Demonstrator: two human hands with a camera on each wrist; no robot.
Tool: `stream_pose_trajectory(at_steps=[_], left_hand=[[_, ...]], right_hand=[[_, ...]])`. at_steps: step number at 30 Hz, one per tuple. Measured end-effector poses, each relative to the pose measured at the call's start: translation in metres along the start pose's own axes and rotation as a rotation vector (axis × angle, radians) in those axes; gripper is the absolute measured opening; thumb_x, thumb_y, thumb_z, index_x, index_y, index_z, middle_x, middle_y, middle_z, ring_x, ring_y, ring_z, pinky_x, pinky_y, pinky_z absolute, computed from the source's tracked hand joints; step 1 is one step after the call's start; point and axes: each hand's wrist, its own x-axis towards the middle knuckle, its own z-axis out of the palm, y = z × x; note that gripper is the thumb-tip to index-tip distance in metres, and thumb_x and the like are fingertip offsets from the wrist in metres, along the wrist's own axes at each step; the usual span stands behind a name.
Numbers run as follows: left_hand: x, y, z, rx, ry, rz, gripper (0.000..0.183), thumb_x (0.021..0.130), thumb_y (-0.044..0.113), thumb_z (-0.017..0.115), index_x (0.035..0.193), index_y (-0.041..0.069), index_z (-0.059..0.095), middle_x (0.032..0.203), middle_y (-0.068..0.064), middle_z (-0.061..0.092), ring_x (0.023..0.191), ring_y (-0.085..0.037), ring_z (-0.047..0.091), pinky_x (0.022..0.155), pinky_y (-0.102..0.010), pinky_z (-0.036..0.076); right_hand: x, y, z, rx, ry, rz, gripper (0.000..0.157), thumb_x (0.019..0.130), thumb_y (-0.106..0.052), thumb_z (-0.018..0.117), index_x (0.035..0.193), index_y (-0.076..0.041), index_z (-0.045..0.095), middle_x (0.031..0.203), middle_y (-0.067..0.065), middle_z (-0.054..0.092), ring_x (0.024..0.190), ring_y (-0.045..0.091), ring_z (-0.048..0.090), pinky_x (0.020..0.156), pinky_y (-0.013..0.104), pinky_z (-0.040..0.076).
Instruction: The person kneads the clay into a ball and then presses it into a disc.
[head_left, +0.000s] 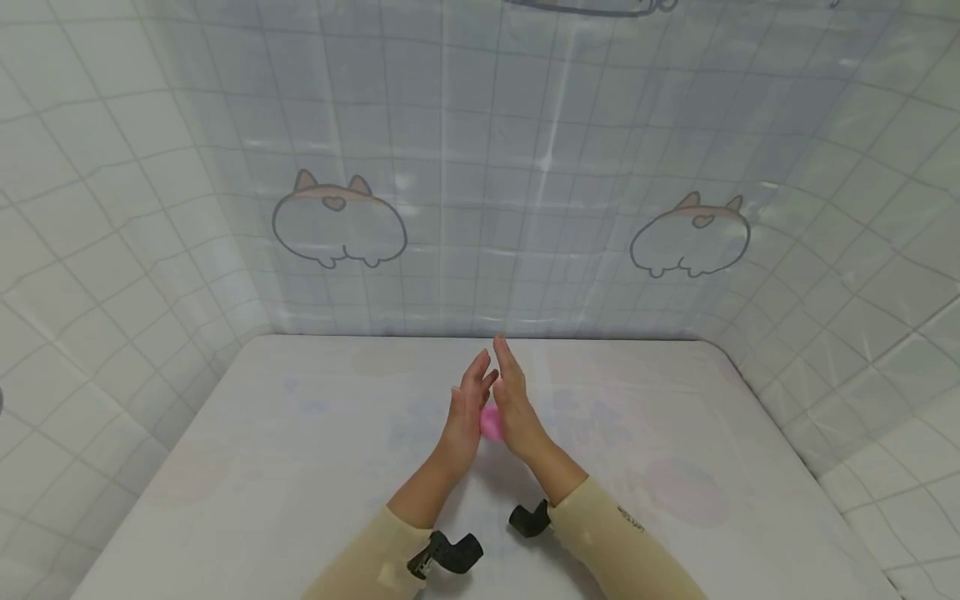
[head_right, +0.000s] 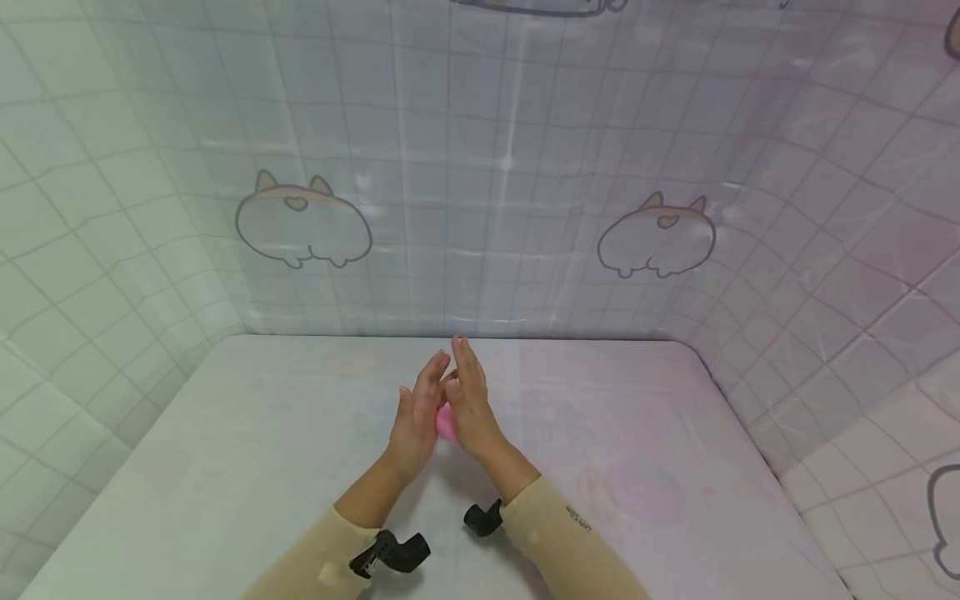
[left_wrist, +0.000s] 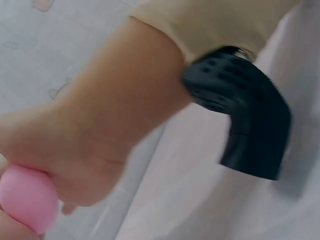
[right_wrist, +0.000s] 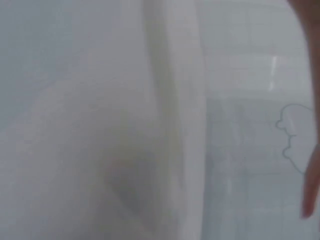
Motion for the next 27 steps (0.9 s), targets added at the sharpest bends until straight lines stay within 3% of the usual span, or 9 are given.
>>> stream_pose_trajectory(at_steps=[5,11,18,24,27], left_hand=[[0.004,0.005,-0.002,-0.06,0.081,0.055,0.088,0.101,0.067,0.011,0.158,0.0,0.005,0.165,-0.021,0.007,0.151,-0.04,0.008,0.118,-0.059,-0.001],[0.01,0.007,-0.005,-0.047,0.152,0.09,0.089,0.1,0.069,0.014,0.158,0.002,0.01,0.164,-0.018,0.013,0.152,-0.032,0.01,0.121,-0.053,0.002],[0.013,0.001,-0.004,0.092,0.206,0.017,0.083,0.101,0.068,0.012,0.16,0.01,0.015,0.164,-0.01,0.017,0.15,-0.033,0.018,0.117,-0.061,0.003],[0.012,-0.007,-0.002,0.157,0.183,-0.057,0.082,0.101,0.068,0.007,0.16,0.013,0.018,0.165,-0.01,0.017,0.15,-0.036,0.017,0.116,-0.064,0.004],[0.01,-0.011,-0.002,0.198,0.157,-0.128,0.084,0.1,0.069,0.007,0.16,0.013,0.022,0.164,-0.014,0.02,0.149,-0.037,0.019,0.115,-0.066,0.005]], right_hand=[[-0.006,0.003,0.002,-0.052,-0.104,-0.02,0.085,0.098,-0.073,0.015,0.162,-0.019,0.007,0.168,0.006,0.003,0.152,0.033,0.004,0.112,0.071,0.013],[-0.012,0.002,0.006,-0.054,-0.144,-0.145,0.086,0.099,-0.072,0.019,0.162,-0.015,0.004,0.168,0.009,0.002,0.152,0.035,0.006,0.111,0.071,0.015],[-0.017,-0.004,0.012,0.059,-0.104,-0.275,0.085,0.101,-0.067,0.017,0.16,-0.008,0.001,0.167,0.011,0.002,0.153,0.027,0.004,0.111,0.072,0.011],[-0.015,-0.018,0.011,0.16,-0.031,-0.369,0.093,0.1,-0.071,0.016,0.158,0.0,0.001,0.166,0.018,0.006,0.153,0.031,0.002,0.115,0.065,0.005],[-0.013,-0.022,0.009,0.183,0.032,-0.414,0.091,0.101,-0.068,0.016,0.157,0.002,0.001,0.165,0.02,0.01,0.152,0.033,0.007,0.118,0.058,0.006]])
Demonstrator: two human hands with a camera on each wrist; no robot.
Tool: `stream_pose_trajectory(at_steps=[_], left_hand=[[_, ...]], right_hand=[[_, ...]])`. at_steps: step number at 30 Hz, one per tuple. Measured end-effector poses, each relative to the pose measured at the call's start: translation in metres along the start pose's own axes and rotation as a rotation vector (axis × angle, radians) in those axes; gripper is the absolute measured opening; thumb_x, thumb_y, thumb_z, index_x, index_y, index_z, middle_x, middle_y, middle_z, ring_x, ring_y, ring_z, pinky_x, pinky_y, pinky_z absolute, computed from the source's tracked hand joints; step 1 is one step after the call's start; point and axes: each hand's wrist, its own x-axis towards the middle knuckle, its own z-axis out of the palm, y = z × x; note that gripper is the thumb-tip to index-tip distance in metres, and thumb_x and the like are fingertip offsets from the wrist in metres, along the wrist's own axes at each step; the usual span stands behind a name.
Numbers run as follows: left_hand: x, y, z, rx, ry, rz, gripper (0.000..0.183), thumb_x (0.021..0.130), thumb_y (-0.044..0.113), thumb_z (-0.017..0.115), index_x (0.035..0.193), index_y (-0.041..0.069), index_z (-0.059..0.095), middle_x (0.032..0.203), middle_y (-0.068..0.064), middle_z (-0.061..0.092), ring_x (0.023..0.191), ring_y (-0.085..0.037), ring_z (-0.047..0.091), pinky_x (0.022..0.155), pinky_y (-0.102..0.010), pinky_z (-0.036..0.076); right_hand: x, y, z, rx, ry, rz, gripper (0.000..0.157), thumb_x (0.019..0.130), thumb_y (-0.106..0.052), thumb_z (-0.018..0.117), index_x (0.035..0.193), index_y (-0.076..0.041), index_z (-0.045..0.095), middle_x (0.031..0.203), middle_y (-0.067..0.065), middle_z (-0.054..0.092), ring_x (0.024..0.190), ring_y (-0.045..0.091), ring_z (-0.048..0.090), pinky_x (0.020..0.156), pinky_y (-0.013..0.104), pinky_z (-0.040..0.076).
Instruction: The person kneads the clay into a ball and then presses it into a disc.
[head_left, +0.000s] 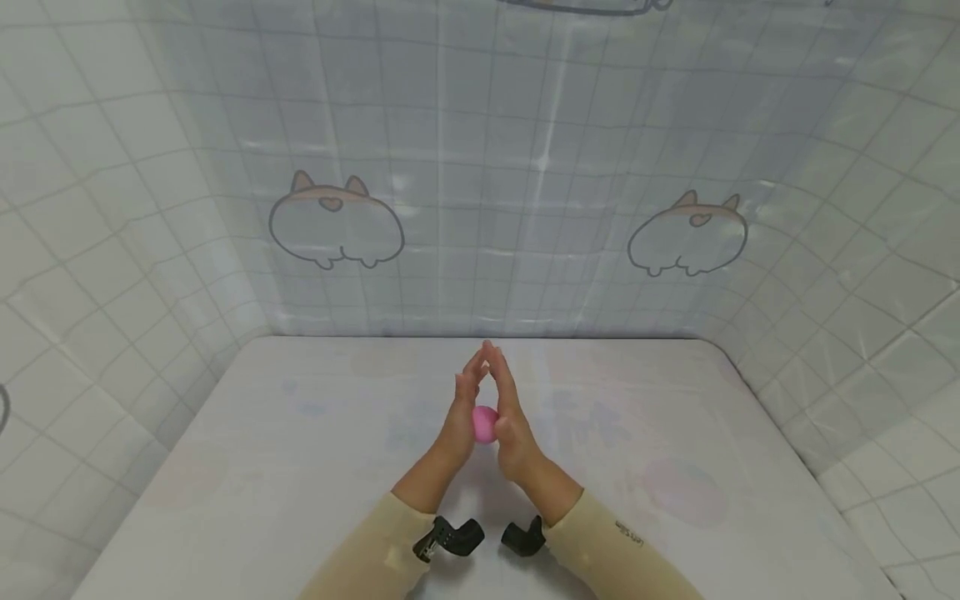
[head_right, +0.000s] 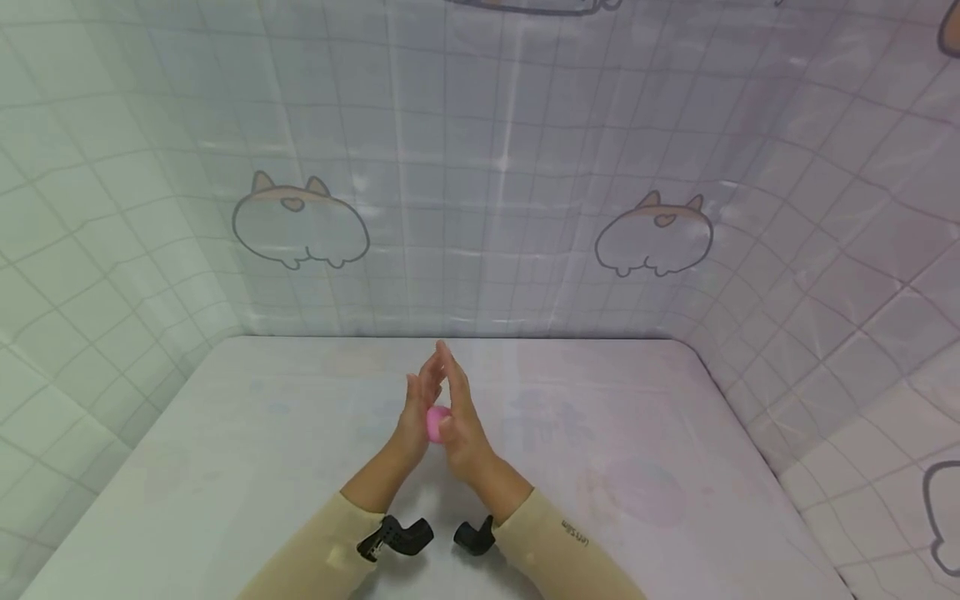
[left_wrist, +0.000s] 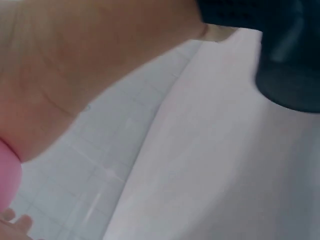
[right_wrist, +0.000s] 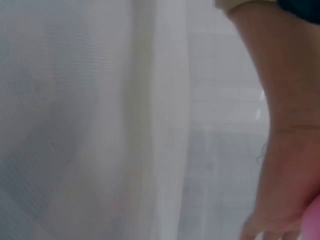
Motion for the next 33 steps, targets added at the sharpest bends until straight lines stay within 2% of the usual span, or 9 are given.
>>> stream_pose_trajectory(at_steps=[5,9,12,17,20,23,28,33], left_hand=[[-0.005,-0.007,0.002,0.09,-0.104,-0.125,0.081,0.099,0.07,0.005,0.16,0.02,0.024,0.164,-0.013,0.021,0.149,-0.037,0.02,0.111,-0.071,0.015],[-0.009,-0.009,0.003,0.116,-0.211,-0.106,0.079,0.1,0.067,0.001,0.161,0.019,0.019,0.166,-0.01,0.015,0.149,-0.042,0.019,0.112,-0.069,0.019],[-0.011,-0.008,0.004,0.13,-0.256,-0.052,0.079,0.101,0.065,-0.001,0.162,0.017,0.015,0.167,-0.008,0.013,0.148,-0.043,0.019,0.113,-0.067,0.019],[-0.013,-0.007,0.007,0.055,-0.274,0.033,0.081,0.1,0.067,0.003,0.162,0.015,0.008,0.167,-0.01,0.006,0.149,-0.042,0.016,0.114,-0.066,0.017],[-0.014,-0.005,0.008,0.012,-0.252,0.098,0.083,0.1,0.068,0.005,0.161,0.012,0.003,0.167,-0.012,0.002,0.149,-0.042,0.012,0.115,-0.065,0.012],[-0.013,-0.004,0.01,0.008,-0.191,0.154,0.084,0.1,0.069,0.006,0.161,0.011,0.001,0.167,-0.011,0.001,0.15,-0.042,0.01,0.116,-0.065,0.006],[-0.01,-0.001,0.008,0.055,-0.046,0.219,0.086,0.099,0.071,0.006,0.161,0.012,0.001,0.167,-0.012,0.003,0.15,-0.04,0.011,0.113,-0.069,0.005],[-0.004,0.001,0.002,0.095,0.054,0.245,0.089,0.096,0.075,0.008,0.162,0.015,0.001,0.167,-0.008,0.005,0.151,-0.035,0.011,0.113,-0.068,0.005]], right_hand=[[0.006,0.0,-0.005,-0.028,0.104,-0.055,0.083,0.105,-0.06,0.015,0.157,0.004,0.004,0.163,0.023,0.016,0.15,0.033,0.017,0.12,0.047,0.013],[0.013,0.003,-0.012,-0.067,0.179,-0.062,0.079,0.107,-0.055,0.016,0.156,0.007,0.007,0.161,0.026,0.019,0.149,0.035,0.02,0.121,0.045,0.016],[0.015,0.007,-0.016,-0.094,0.229,0.013,0.081,0.106,-0.058,0.016,0.156,0.005,0.012,0.162,0.022,0.02,0.149,0.035,0.02,0.12,0.05,0.016],[0.012,0.013,-0.02,-0.071,0.234,0.27,0.09,0.097,-0.075,0.013,0.161,-0.013,0.013,0.167,0.007,0.014,0.152,0.029,0.012,0.117,0.06,0.009],[0.011,0.016,-0.021,-0.026,0.184,0.387,0.092,0.093,-0.08,0.01,0.162,-0.019,0.011,0.168,0.003,0.009,0.153,0.027,0.006,0.115,0.065,0.004],[0.009,0.018,-0.018,0.025,0.104,0.457,0.095,0.09,-0.083,0.01,0.162,-0.022,0.009,0.168,0.0,0.006,0.153,0.025,0.003,0.114,0.068,0.002],[0.004,0.018,-0.011,0.054,-0.044,0.463,0.095,0.091,-0.083,0.01,0.163,-0.021,0.006,0.168,0.002,0.003,0.153,0.029,0.001,0.114,0.069,0.007],[-0.001,0.014,-0.003,0.085,-0.125,0.446,0.09,0.094,-0.079,0.009,0.163,-0.021,0.006,0.168,0.002,0.003,0.153,0.032,0.001,0.114,0.07,0.006]])
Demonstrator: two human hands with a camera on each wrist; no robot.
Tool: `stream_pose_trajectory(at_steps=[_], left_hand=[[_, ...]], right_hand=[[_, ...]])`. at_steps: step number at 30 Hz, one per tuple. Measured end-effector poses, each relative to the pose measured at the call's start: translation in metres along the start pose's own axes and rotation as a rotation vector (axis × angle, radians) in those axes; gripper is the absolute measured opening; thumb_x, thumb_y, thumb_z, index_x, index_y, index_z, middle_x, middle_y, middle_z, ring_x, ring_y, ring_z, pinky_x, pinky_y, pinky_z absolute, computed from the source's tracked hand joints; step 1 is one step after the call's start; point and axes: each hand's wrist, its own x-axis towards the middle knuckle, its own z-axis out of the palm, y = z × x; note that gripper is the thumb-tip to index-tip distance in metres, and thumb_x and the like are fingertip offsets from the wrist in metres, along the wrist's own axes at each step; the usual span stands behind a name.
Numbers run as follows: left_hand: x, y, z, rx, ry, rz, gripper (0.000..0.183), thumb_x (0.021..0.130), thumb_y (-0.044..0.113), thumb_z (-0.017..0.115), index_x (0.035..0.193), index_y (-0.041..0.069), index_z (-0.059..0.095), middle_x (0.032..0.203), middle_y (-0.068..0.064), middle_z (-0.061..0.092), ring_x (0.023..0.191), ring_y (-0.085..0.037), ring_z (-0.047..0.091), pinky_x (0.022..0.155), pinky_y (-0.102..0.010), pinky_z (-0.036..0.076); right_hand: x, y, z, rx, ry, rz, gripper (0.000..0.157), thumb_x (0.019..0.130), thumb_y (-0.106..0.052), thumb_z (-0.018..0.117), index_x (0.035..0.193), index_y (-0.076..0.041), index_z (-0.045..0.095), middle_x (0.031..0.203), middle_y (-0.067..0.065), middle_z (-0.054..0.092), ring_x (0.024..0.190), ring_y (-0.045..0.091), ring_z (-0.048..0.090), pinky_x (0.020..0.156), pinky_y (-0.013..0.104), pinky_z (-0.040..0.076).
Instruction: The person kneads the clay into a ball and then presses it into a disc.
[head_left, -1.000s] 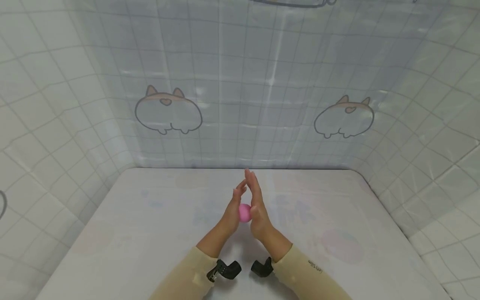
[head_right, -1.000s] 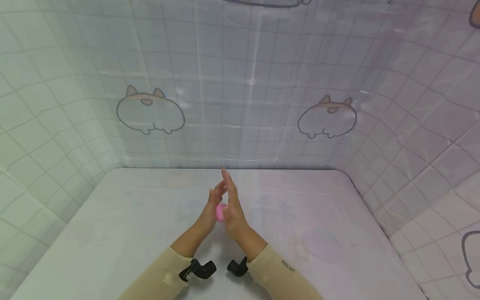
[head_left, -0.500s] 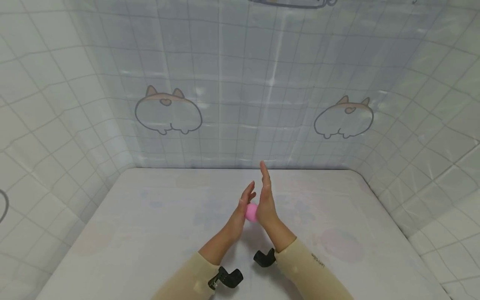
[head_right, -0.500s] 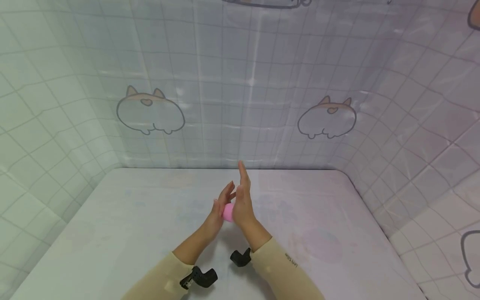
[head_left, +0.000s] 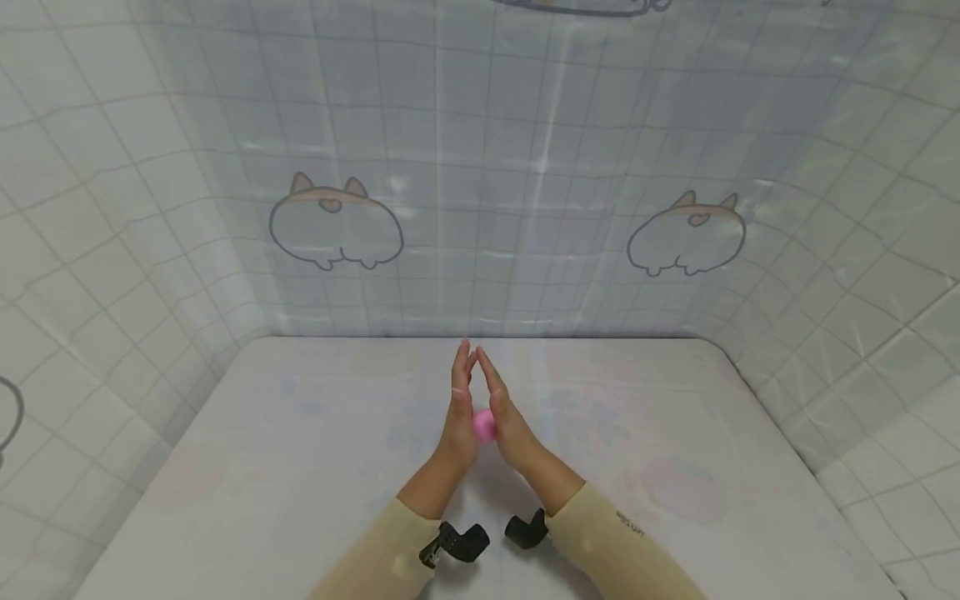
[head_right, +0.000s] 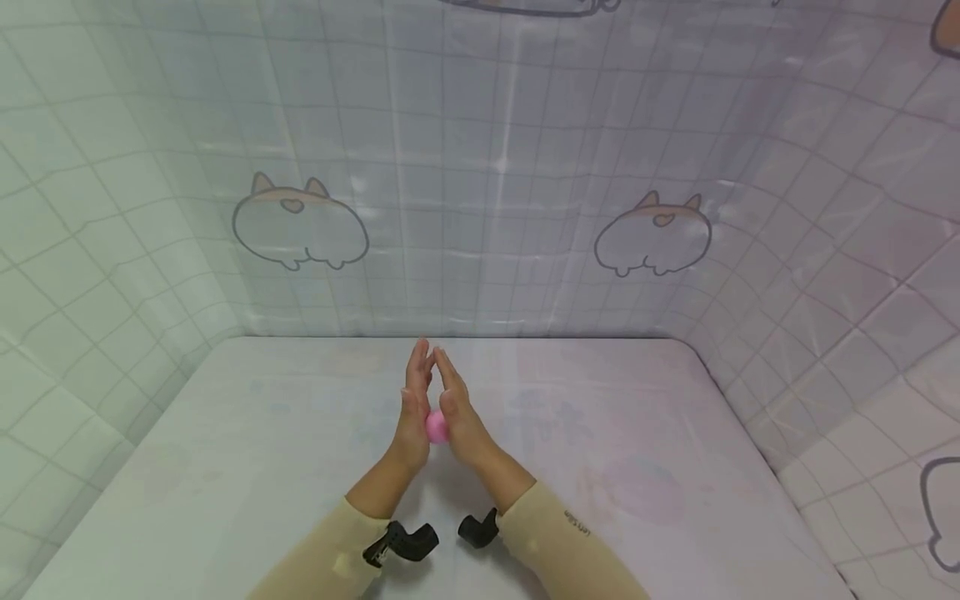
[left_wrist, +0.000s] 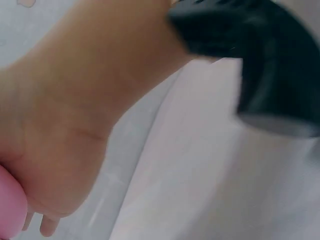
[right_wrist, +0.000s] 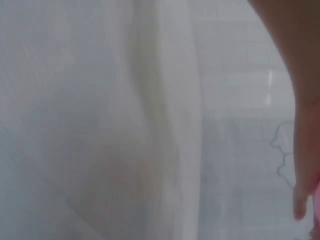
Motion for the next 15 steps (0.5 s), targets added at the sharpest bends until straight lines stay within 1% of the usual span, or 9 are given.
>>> stream_pose_trajectory(at_steps=[2,4,7,10,13,15], left_hand=[[0.003,0.0,-0.004,0.01,0.029,-0.006,0.09,0.095,0.076,0.009,0.162,0.016,0.002,0.167,-0.005,0.006,0.151,-0.032,0.012,0.114,-0.068,0.004],[0.006,0.0,-0.008,-0.001,0.051,-0.025,0.093,0.094,0.079,0.01,0.162,0.017,0.003,0.167,-0.005,0.005,0.151,-0.032,0.011,0.114,-0.067,0.003],[0.01,-0.002,-0.011,-0.042,0.056,-0.063,0.093,0.093,0.08,0.011,0.162,0.018,0.005,0.167,-0.004,0.007,0.152,-0.032,0.01,0.114,-0.067,0.001],[0.011,-0.005,-0.012,-0.07,0.014,-0.102,0.09,0.095,0.077,0.011,0.162,0.017,0.007,0.167,-0.007,0.006,0.152,-0.032,0.007,0.114,-0.068,0.0],[0.008,-0.009,-0.012,-0.057,-0.052,-0.159,0.086,0.098,0.072,0.009,0.162,0.015,0.007,0.167,-0.01,0.006,0.152,-0.033,0.007,0.115,-0.067,0.0],[0.004,-0.011,-0.012,-0.04,-0.091,-0.209,0.083,0.099,0.07,0.007,0.162,0.016,0.006,0.167,-0.011,0.008,0.152,-0.035,0.008,0.115,-0.068,0.001]], right_hand=[[-0.003,-0.002,0.003,0.004,-0.022,-0.021,0.089,0.095,-0.077,0.009,0.163,-0.02,0.007,0.168,0.003,0.004,0.153,0.032,0.002,0.114,0.069,0.006],[-0.005,-0.006,0.006,-0.001,-0.04,-0.061,0.086,0.097,-0.074,0.007,0.162,-0.018,0.007,0.168,0.005,0.004,0.153,0.032,0.003,0.115,0.068,0.007],[-0.007,-0.009,0.009,-0.009,-0.047,-0.131,0.086,0.099,-0.071,0.007,0.162,-0.014,0.006,0.168,0.009,0.005,0.153,0.031,0.003,0.115,0.067,0.008],[-0.008,-0.012,0.01,-0.024,-0.036,-0.177,0.088,0.099,-0.072,0.007,0.162,-0.011,0.006,0.168,0.01,0.006,0.153,0.028,0.003,0.114,0.068,0.007],[-0.008,-0.017,0.008,-0.038,-0.013,-0.204,0.09,0.099,-0.072,0.008,0.161,-0.006,0.006,0.167,0.014,0.006,0.153,0.029,0.004,0.113,0.07,0.006],[-0.007,-0.019,0.006,-0.044,0.005,-0.205,0.092,0.099,-0.072,0.008,0.16,-0.004,0.007,0.167,0.015,0.007,0.153,0.029,0.005,0.113,0.07,0.006]])
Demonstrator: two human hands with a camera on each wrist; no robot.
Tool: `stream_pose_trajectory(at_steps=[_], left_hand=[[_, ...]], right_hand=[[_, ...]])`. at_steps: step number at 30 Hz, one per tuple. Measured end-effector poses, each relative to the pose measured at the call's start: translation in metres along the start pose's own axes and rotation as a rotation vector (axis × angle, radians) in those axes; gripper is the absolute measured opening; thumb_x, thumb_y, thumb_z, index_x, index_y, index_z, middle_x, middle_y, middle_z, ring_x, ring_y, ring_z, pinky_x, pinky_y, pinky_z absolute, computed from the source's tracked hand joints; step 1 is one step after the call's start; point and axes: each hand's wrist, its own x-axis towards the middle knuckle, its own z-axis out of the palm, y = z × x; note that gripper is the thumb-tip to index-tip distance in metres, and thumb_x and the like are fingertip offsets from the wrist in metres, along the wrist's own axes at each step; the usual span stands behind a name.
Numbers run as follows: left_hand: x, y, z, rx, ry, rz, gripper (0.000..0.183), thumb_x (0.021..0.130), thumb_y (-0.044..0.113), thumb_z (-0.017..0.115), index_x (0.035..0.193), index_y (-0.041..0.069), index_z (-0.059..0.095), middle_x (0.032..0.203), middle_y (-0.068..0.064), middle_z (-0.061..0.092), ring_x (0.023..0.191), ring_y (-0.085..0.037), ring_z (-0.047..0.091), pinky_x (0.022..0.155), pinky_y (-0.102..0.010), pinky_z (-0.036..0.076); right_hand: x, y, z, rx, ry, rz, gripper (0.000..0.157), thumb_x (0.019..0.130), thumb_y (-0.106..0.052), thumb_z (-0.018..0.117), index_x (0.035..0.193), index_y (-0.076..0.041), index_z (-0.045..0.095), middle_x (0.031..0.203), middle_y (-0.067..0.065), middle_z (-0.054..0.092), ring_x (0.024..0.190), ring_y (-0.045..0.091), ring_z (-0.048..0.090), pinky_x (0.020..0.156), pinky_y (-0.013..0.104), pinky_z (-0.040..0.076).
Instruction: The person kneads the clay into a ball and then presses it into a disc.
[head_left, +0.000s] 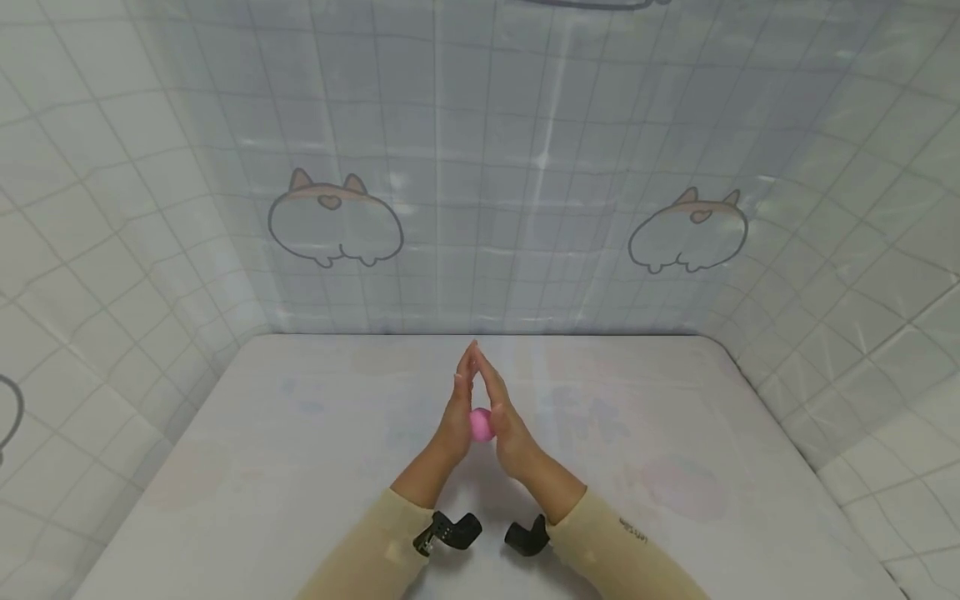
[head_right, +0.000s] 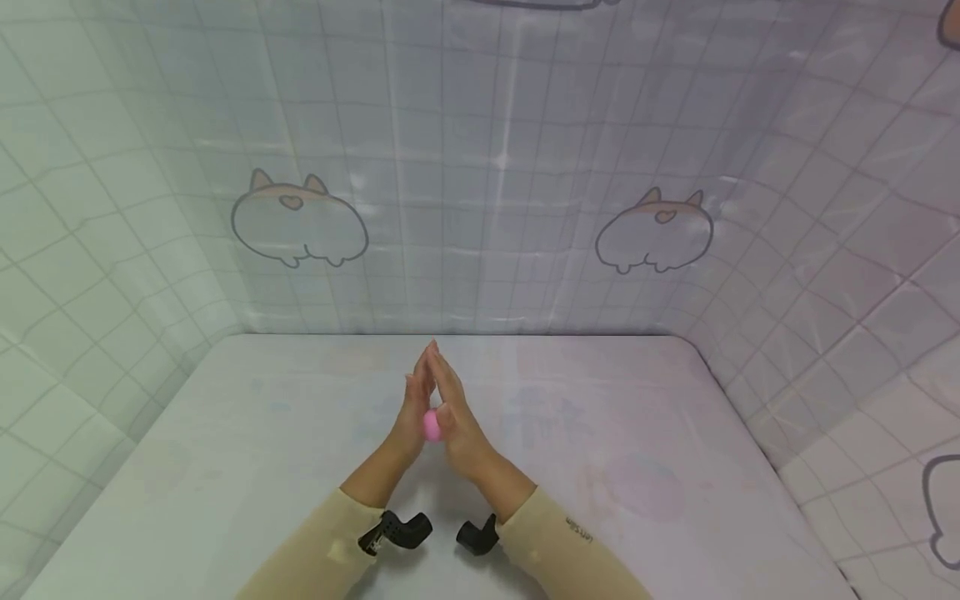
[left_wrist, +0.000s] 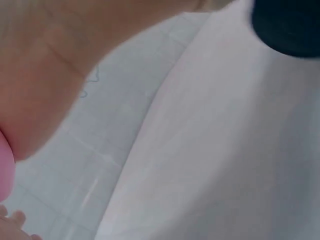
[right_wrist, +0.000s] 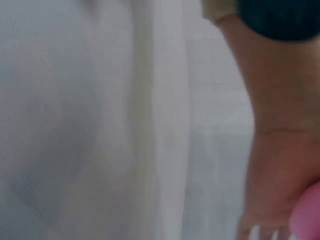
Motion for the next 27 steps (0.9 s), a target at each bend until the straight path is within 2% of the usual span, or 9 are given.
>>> stream_pose_trajectory(at_steps=[2,5,8,14,18,23,27], left_hand=[[-0.002,-0.003,0.002,0.013,-0.031,-0.048,0.081,0.1,0.069,0.006,0.162,0.017,0.005,0.167,-0.01,0.009,0.151,-0.035,0.013,0.115,-0.067,0.002],[-0.004,-0.008,0.006,0.006,-0.065,-0.07,0.077,0.101,0.066,0.006,0.162,0.021,0.005,0.167,-0.009,0.009,0.149,-0.036,0.019,0.115,-0.068,0.004],[-0.005,-0.009,0.009,-0.018,-0.091,-0.028,0.074,0.103,0.063,0.006,0.162,0.02,0.004,0.167,-0.009,0.008,0.147,-0.037,0.023,0.116,-0.065,0.008],[-0.008,-0.002,0.015,-0.043,-0.103,0.057,0.074,0.104,0.06,0.006,0.161,0.013,0.0,0.167,-0.013,0.007,0.148,-0.04,0.021,0.118,-0.062,0.009],[-0.009,0.004,0.018,-0.045,-0.076,0.109,0.075,0.104,0.06,0.006,0.161,0.011,-0.001,0.167,-0.011,0.003,0.149,-0.039,0.019,0.117,-0.062,0.008],[-0.008,0.007,0.017,-0.039,0.004,0.157,0.079,0.102,0.065,0.006,0.161,0.012,0.001,0.167,-0.009,0.007,0.15,-0.034,0.02,0.118,-0.059,0.01],[-0.005,0.01,0.014,-0.067,0.036,0.169,0.08,0.102,0.065,0.009,0.161,0.012,0.002,0.167,-0.009,0.007,0.151,-0.033,0.014,0.119,-0.057,0.008]], right_hand=[[0.001,-0.002,-0.002,-0.018,0.018,0.001,0.091,0.099,-0.071,0.007,0.16,-0.003,0.008,0.166,0.016,0.008,0.152,0.031,0.006,0.113,0.07,0.007],[0.003,-0.001,-0.006,-0.05,0.045,0.013,0.091,0.098,-0.072,0.007,0.16,-0.006,0.009,0.166,0.015,0.009,0.152,0.032,0.008,0.112,0.071,0.01],[0.005,0.003,-0.011,-0.092,0.058,0.018,0.09,0.098,-0.072,0.006,0.161,-0.007,0.007,0.167,0.014,0.008,0.152,0.033,0.008,0.112,0.071,0.013],[0.006,0.016,-0.018,-0.14,0.052,0.066,0.091,0.096,-0.074,0.005,0.161,-0.011,0.004,0.167,0.011,0.005,0.152,0.031,0.007,0.112,0.07,0.014],[0.006,0.02,-0.019,-0.111,0.045,0.106,0.093,0.094,-0.078,0.009,0.162,-0.015,0.003,0.168,0.006,0.003,0.152,0.029,0.005,0.113,0.07,0.011],[0.002,0.02,-0.016,-0.052,0.018,0.148,0.091,0.094,-0.079,0.014,0.162,-0.019,0.002,0.168,0.003,0.001,0.153,0.03,0.001,0.112,0.072,0.005],[-0.003,0.016,-0.01,-0.045,-0.002,0.133,0.089,0.096,-0.076,0.012,0.162,-0.017,0.001,0.168,0.005,0.001,0.153,0.031,0.001,0.111,0.073,0.007]])
